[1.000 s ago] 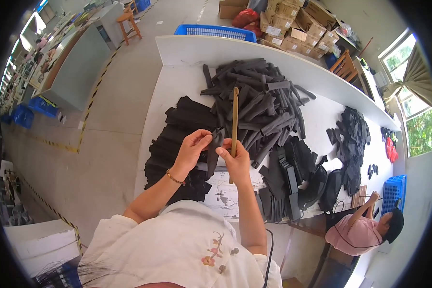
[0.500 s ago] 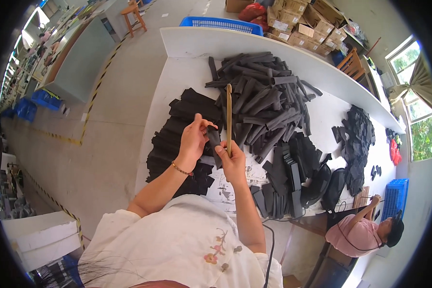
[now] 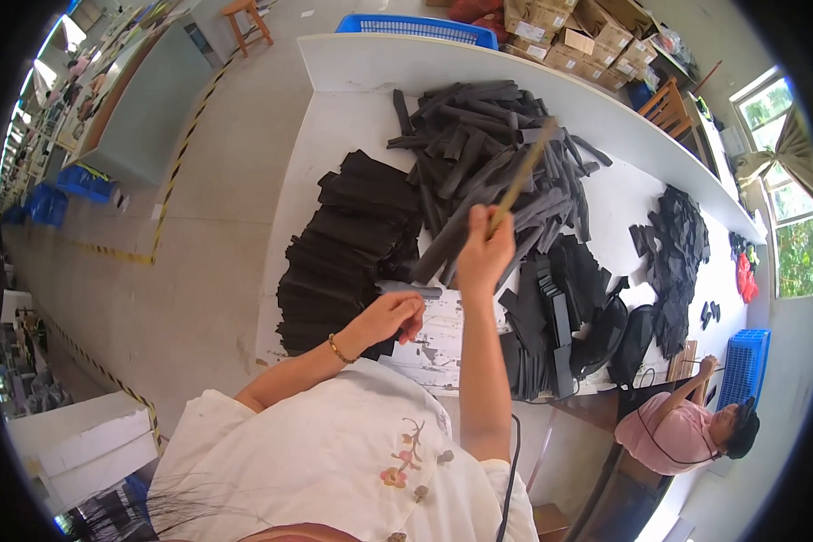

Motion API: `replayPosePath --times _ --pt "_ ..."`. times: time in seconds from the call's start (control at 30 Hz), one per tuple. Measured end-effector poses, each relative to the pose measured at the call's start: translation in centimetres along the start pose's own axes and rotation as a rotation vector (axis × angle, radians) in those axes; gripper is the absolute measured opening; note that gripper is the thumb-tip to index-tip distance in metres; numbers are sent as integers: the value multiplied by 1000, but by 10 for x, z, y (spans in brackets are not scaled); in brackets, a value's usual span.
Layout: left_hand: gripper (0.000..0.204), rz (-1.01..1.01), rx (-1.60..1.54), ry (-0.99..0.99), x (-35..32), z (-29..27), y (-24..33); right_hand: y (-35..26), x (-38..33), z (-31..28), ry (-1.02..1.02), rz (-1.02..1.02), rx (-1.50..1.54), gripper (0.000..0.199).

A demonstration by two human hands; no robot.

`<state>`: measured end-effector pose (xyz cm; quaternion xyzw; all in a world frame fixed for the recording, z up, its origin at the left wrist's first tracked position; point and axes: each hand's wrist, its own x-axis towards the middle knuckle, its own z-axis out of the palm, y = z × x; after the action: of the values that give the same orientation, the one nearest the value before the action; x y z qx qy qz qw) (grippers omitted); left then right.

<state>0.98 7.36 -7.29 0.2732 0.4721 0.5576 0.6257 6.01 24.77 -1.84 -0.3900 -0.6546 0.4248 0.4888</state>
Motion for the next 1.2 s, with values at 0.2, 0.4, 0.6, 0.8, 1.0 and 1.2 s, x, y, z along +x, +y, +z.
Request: replayPosePath --times 0.2,0.4,0.6,0.8,1.0,1.2 --pt "29 121 79 194 4 -31 -15 -16 131 -27 40 -11 14 23" --pt "14 573 739 591 82 -113 49 60 95 -53 -102 184 -6 25" --pt "18 466 1140 417 158 -162 53 105 -12 -86 -234 447 -115 20" --pt "15 245 1366 254 183 -184 41 132 -44 -109 -309 286 -500 17" --pt "15 284 1113 244 163 -173 68 114 -32 -86 -385 101 -435 16" --pt "14 245 1057 235 133 -164 84 87 -20 -66 -528 58 -522 15"
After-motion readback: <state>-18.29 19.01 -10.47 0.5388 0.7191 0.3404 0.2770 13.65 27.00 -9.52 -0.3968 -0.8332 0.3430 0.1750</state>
